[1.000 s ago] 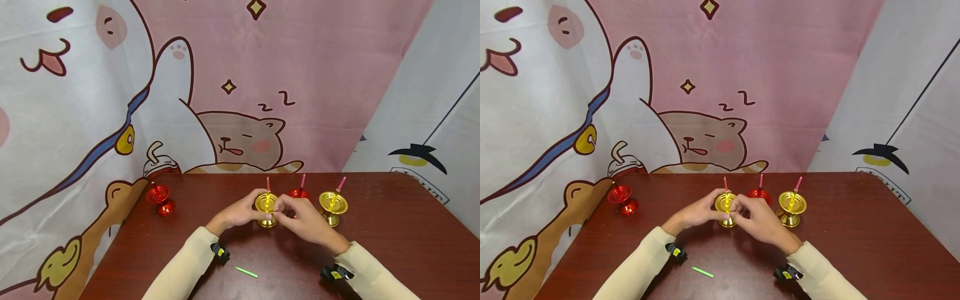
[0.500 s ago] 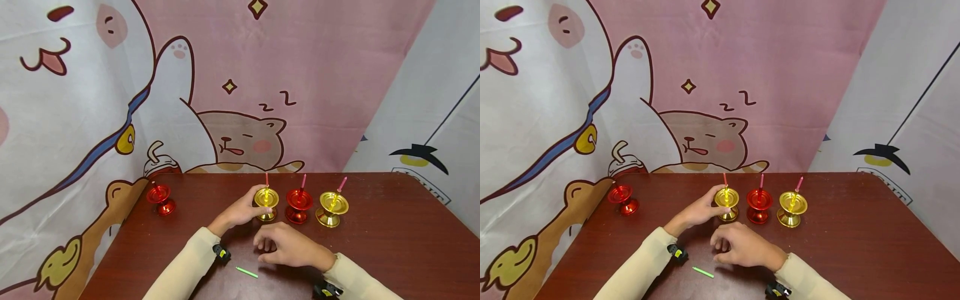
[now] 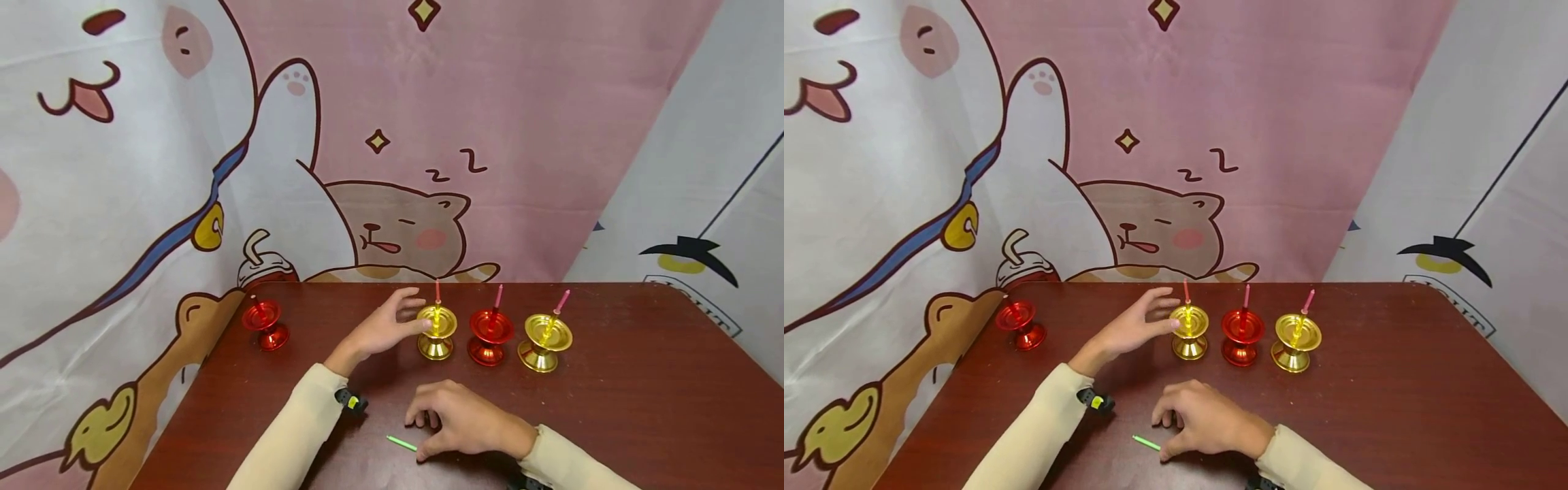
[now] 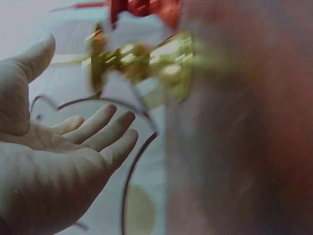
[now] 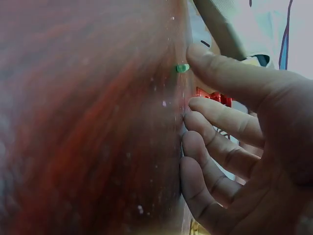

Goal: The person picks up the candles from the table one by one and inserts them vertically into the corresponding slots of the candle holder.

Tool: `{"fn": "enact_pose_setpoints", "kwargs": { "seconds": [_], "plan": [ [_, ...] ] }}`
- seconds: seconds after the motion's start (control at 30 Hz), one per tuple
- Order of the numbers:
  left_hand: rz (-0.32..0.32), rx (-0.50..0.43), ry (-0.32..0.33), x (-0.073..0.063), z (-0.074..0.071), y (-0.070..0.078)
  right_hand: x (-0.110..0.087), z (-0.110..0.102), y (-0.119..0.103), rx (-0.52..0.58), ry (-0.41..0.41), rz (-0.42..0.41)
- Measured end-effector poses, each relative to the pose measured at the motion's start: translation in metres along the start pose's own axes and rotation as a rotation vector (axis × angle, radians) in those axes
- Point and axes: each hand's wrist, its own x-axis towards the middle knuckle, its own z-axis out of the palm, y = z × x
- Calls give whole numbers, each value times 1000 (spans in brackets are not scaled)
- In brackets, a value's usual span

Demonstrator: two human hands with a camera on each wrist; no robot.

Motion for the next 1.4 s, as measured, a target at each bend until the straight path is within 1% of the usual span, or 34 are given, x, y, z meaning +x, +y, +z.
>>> {"fn": "enact_pose_setpoints", "kwargs": {
  "seconds": [0.07,0.13,0.23,0.33,0.47,0.53,0.6,0.67,0.73,0.83,0.97,1.07,1.13,1.23,1.4],
  "plan": [
    [20,-27,37,-3,-14,7,0,0,-1,5,-2,7],
    [50,-43,93,-8,-30,14,0,0,-1,3,-2,10],
    [86,-16,200,-17,-56,21,-1,1,-2,-5,1,5],
    [103,58,309,-29,-81,26,-1,2,-2,-7,1,-1],
    [81,206,446,-47,-110,28,-1,2,-2,-3,0,0],
    [60,293,506,-55,-124,26,-1,2,-2,3,-1,3],
    [34,364,554,-64,-138,24,-1,3,-1,10,-4,5],
    [6,406,582,-73,-151,20,-1,2,-1,16,-6,5],
    [-27,410,590,-82,-163,17,-1,2,-1,20,-9,4],
    [-96,371,578,-94,-177,10,-1,1,-2,35,-19,13],
    [-186,331,528,-106,-190,0,-1,1,-3,48,-30,33],
    [-225,310,476,-109,-195,-8,-2,1,-4,42,-27,35],
    [-242,280,443,-110,-198,-13,-2,1,-4,39,-24,30],
    [-251,214,405,-111,-200,-22,-2,1,-4,42,-25,33],
    [-233,93,377,-115,-207,-40,-2,2,-3,44,-28,33]
  ]
}}
